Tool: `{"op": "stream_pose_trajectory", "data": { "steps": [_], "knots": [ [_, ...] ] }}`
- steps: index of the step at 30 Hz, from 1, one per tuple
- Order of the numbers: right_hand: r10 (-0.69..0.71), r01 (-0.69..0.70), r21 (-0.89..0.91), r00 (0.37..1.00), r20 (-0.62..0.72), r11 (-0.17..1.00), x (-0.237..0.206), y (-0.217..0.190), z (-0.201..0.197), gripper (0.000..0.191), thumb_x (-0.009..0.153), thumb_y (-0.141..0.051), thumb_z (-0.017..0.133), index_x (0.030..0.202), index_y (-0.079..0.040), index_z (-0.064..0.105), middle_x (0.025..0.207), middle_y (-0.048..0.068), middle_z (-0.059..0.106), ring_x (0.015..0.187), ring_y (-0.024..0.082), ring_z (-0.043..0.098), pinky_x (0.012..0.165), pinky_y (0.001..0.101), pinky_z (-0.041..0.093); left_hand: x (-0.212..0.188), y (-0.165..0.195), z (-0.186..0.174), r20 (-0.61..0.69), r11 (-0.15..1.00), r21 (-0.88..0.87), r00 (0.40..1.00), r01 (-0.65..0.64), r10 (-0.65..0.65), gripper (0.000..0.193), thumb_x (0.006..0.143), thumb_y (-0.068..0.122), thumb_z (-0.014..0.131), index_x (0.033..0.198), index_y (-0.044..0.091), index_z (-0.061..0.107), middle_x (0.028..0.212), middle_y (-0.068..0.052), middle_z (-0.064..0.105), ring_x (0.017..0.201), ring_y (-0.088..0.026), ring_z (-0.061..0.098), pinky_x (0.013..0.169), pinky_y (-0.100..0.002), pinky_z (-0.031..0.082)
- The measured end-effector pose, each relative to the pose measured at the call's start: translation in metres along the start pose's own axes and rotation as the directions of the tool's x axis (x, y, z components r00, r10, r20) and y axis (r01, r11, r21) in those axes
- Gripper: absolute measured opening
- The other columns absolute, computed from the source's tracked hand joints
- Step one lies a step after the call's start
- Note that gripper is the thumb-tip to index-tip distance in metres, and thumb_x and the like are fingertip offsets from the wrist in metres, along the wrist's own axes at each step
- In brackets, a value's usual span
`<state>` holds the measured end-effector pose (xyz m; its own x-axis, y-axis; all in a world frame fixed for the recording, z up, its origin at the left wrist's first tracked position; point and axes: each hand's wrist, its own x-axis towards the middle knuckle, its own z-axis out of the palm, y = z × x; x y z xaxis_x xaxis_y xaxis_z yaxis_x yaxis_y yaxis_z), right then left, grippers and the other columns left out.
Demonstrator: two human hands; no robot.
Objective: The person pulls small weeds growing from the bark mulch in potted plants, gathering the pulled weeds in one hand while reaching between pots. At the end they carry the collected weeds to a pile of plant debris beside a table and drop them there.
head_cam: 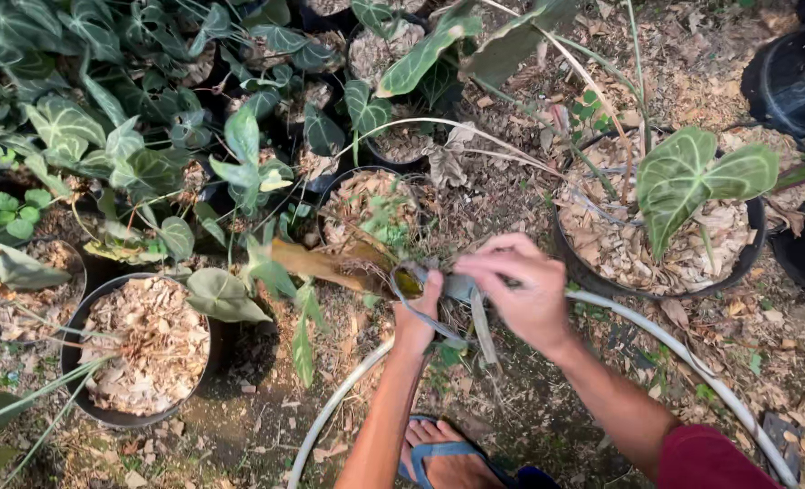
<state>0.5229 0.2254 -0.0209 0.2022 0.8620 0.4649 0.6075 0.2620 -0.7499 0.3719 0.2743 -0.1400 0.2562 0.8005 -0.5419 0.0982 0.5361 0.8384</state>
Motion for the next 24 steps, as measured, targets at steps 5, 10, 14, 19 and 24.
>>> {"op": "stream_pose_trajectory", "data": {
  "steps": [5,10,14,19,24],
  "knots": [
    [0.006,0.010,-0.133,0.993,0.120,0.991,0.005,-0.010,0.008,0.013,0.077,-0.007,0.082,0.089,-0.005,0.078,0.107,0.010,0.068,0.105,0.027,0.059,0.086,0.0363,0.052,0.013,-0.010,0.018,0.065,0.939,-0.344,0.997,-0.020,0.046,0.038,0.082,0.037,0.084,0.099,0.006,0.069,0.093,-0.003,0.068,0.083,-0.016,0.063,0.075,-0.032,0.053],
    [-0.003,0.022,-0.073,0.966,0.257,0.997,0.002,-0.009,-0.004,0.023,0.081,-0.006,0.079,0.104,-0.004,0.076,0.113,0.011,0.058,0.109,0.028,0.051,0.093,0.0398,0.043,0.007,0.014,0.015,0.099,0.884,-0.437,0.986,0.165,-0.135,0.034,0.083,0.031,0.083,0.099,0.001,0.075,0.095,-0.009,0.073,0.083,-0.018,0.068,0.076,-0.035,0.053],
    [0.071,-0.078,0.055,0.990,0.122,0.995,-0.027,0.010,-0.005,0.036,0.088,0.006,0.061,0.114,-0.008,0.080,0.119,0.008,0.058,0.109,0.021,0.055,0.090,0.0341,0.048,0.013,0.021,0.003,0.029,0.916,-0.378,0.990,0.138,-0.138,0.041,0.082,0.031,0.083,0.104,-0.004,0.077,0.101,-0.014,0.077,0.088,-0.020,0.072,0.088,-0.035,0.055],
    [0.297,-0.299,0.046,0.898,-0.325,0.953,-0.114,0.039,-0.027,0.019,0.092,0.005,0.057,0.096,-0.003,0.073,0.106,0.006,0.062,0.078,0.009,0.055,0.058,0.0231,0.043,0.023,0.003,-0.013,0.005,0.946,-0.290,0.988,0.147,-0.152,0.053,0.084,0.034,0.081,0.115,-0.008,0.077,0.112,-0.015,0.077,0.096,-0.020,0.071,0.095,-0.035,0.054],
    [0.388,-0.394,0.131,0.693,-0.608,0.910,-0.161,0.065,-0.107,0.017,0.101,0.003,0.045,0.117,-0.002,0.044,0.086,0.007,0.054,0.059,0.008,0.045,0.048,0.0202,0.036,0.030,-0.031,-0.026,0.101,0.995,-0.062,0.992,0.083,-0.076,0.058,0.081,0.039,0.080,0.120,-0.003,0.073,0.121,-0.010,0.075,0.109,-0.014,0.069,0.103,-0.031,0.048]
  ]
}}
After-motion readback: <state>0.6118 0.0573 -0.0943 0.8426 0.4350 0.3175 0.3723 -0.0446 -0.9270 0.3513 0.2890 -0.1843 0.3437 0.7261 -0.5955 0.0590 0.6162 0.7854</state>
